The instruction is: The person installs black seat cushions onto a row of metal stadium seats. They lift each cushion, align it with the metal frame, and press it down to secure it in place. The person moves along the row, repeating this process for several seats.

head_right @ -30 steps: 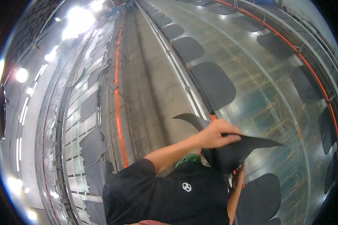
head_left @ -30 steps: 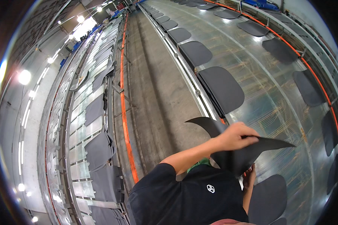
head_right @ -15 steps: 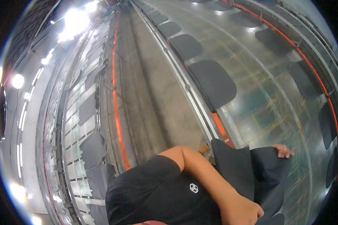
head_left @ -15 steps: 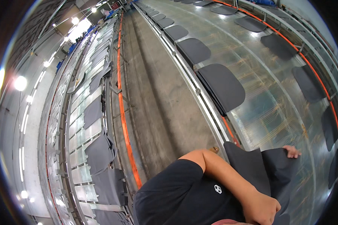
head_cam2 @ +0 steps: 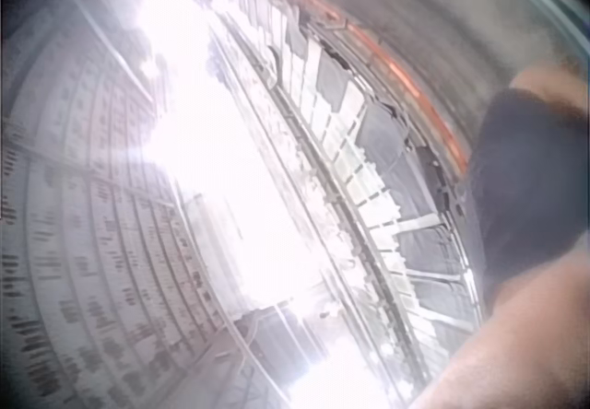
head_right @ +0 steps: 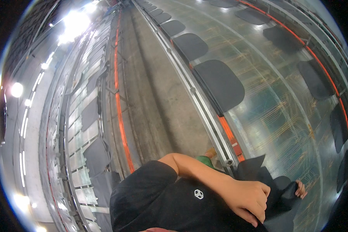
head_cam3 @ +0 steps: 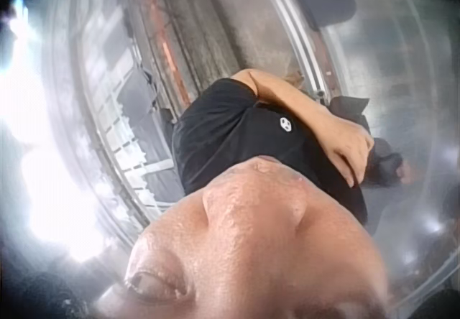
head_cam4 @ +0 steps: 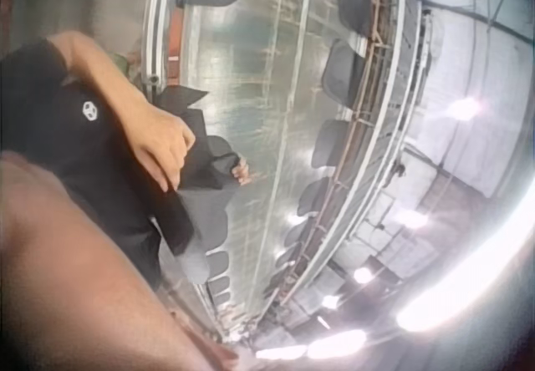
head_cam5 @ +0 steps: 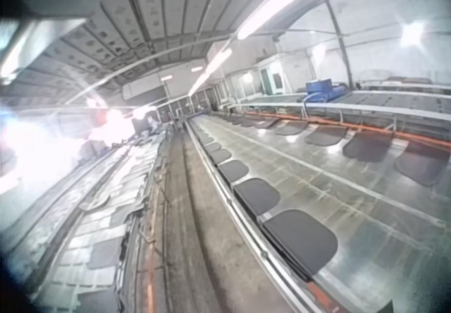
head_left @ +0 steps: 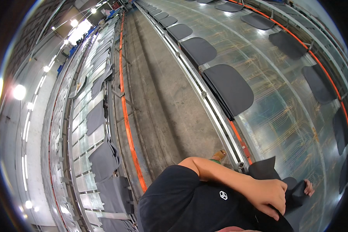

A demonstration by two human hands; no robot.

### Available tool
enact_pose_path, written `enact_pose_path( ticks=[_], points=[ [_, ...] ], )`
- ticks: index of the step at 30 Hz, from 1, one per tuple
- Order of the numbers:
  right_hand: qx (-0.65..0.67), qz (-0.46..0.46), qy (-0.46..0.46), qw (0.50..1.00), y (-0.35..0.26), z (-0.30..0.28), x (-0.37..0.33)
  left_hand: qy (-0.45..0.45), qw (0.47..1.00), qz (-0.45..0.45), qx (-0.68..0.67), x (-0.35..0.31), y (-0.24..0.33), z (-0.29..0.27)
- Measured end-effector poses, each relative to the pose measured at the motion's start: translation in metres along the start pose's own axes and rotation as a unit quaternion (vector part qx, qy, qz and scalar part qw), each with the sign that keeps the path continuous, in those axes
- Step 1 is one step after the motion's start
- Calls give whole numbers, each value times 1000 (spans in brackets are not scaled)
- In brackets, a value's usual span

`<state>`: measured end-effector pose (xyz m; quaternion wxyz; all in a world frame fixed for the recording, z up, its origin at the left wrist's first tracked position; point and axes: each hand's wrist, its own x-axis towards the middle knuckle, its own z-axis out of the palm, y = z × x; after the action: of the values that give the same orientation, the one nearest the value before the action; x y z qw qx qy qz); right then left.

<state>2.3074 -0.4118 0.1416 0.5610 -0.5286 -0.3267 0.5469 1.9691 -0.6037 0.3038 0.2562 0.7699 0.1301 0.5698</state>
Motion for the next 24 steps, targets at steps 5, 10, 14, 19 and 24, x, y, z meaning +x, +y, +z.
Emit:
enact_pose_path(
  ticks=[5,10,14,19,24],
  points=[
    [-19,7,19,1000,3,-7,-7,-75,994,74,-24,15,23,-12],
    [-30,4,26,999,5,-2,-17,-110,986,102,-78,18,19,-6],
    [-39,11,25,999,10,2,-25,-84,966,242,-23,37,20,14],
    [-27,17,9,999,22,3,-38,-79,962,260,8,41,33,46],
    [10,18,37,999,14,-17,-73,-61,975,213,-7,37,41,17]
  ],
)
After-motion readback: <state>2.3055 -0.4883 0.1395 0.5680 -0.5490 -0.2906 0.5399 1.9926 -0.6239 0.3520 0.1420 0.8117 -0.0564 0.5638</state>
